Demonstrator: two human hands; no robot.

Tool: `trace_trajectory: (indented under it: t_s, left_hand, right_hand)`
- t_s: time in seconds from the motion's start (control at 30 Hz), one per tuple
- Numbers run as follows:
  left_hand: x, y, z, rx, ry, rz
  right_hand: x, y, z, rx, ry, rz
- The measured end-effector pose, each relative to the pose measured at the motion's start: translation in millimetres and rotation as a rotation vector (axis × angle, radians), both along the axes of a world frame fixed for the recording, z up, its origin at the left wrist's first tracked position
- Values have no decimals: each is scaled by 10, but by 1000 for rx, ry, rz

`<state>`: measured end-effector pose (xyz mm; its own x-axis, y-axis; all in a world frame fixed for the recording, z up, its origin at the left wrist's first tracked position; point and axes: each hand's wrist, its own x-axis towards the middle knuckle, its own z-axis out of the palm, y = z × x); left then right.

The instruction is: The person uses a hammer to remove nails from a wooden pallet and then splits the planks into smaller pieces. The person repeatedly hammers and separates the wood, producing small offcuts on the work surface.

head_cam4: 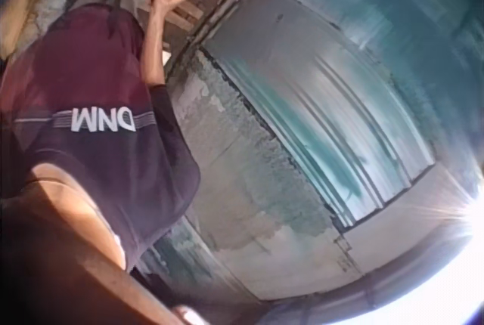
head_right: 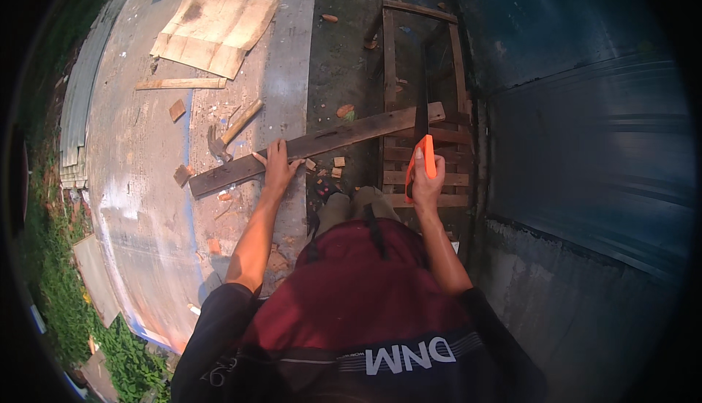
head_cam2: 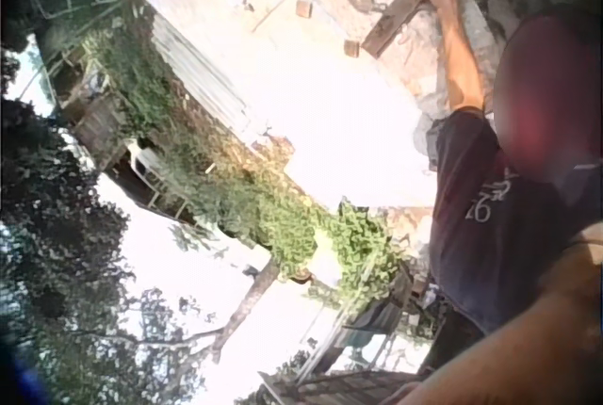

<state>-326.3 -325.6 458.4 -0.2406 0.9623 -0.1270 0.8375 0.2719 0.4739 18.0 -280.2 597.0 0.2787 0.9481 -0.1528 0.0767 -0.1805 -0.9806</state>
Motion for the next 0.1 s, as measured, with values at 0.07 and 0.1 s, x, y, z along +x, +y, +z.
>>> trace_trajectory:
  t_s: [0.07, 0.1]
  left_hand:
    - [107, 3, 20, -26, 2, -29]
    - [168, 4, 60, -52, 6, -52]
  right_hand:
    - [-7, -336, -123, -28, -41, -17]
    - [62, -497, -343, 5, -71, -10]
